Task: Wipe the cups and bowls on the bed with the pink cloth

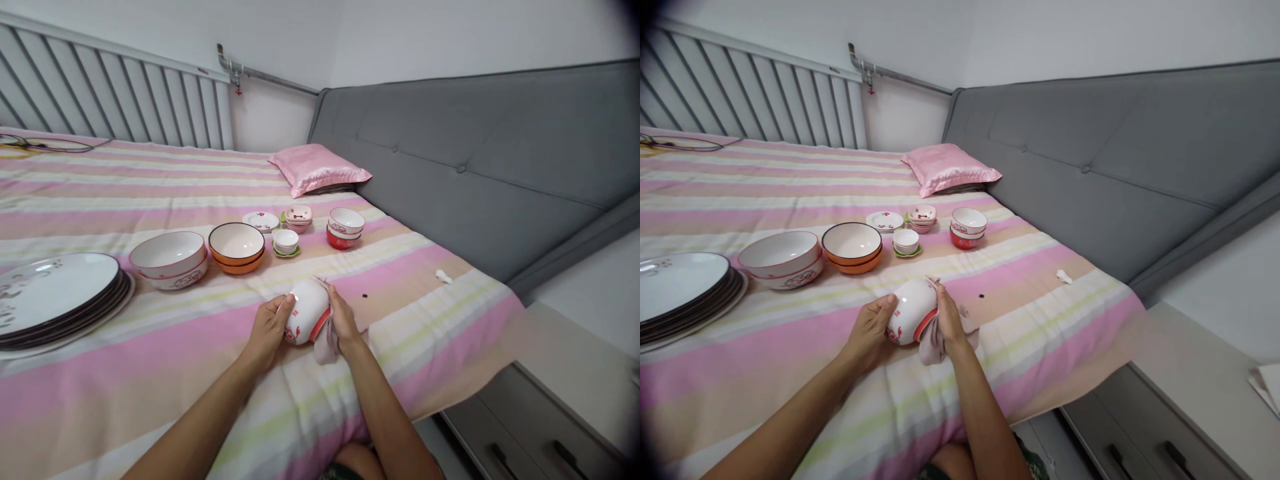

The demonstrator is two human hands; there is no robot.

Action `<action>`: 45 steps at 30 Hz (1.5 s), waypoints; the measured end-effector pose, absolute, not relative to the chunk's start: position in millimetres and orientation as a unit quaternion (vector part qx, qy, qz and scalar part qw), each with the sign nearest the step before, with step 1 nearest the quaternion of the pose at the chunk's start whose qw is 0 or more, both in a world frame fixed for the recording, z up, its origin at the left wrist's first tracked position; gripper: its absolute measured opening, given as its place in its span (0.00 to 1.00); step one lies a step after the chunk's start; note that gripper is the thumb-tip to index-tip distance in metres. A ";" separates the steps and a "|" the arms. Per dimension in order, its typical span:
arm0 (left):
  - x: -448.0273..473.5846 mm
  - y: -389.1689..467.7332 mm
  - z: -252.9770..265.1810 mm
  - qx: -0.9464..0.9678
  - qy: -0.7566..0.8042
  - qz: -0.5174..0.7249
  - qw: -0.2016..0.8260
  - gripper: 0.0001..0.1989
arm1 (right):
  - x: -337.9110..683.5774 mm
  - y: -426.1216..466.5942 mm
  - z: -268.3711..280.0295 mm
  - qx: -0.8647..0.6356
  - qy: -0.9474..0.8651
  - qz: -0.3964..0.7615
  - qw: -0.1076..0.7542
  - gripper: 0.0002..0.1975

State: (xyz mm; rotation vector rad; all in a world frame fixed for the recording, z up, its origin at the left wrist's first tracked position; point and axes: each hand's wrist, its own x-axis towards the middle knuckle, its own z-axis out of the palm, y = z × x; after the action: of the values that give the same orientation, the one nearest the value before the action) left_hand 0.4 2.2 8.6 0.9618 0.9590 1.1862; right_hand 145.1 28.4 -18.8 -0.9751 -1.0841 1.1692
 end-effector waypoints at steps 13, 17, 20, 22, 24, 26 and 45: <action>-5.1 5.8 9.0 0.417 0.403 0.548 0.603 0.20 | 129.7 -9.3 31.2 -0.448 -0.769 0.169 0.424 0.23; -6.7 5.0 13.0 0.416 0.402 0.563 0.590 0.21 | 120.6 -18.6 39.3 -0.449 -0.815 0.098 0.352 0.23; -6.7 4.5 14.9 0.418 0.414 0.566 0.578 0.23 | 118.1 -18.4 38.9 -0.454 -0.821 0.080 0.337 0.22; -6.5 5.6 14.5 0.406 0.427 0.566 0.576 0.24 | 119.4 -14.1 35.5 -0.464 -0.808 0.076 0.355 0.21; -6.8 8.0 12.3 0.386 0.431 0.566 0.588 0.25 | 123.5 -7.3 29.6 -0.483 -0.779 0.085 0.391 0.20; -7.8 11.0 9.4 0.381 0.422 0.554 0.608 0.25 | 130.1 0.9 21.6 -0.502 -0.739 0.111 0.435 0.21; -12.2 13.9 -0.3 0.546 0.343 0.399 0.652 0.16 | 157.8 25.6 -6.0 -0.449 -0.484 0.379 0.649 0.24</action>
State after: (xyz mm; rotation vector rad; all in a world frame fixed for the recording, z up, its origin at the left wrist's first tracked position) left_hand -12.2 13.9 -0.3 1.2394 0.7790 0.9056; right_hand 157.8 25.6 -6.0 -1.0210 -1.0999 0.8605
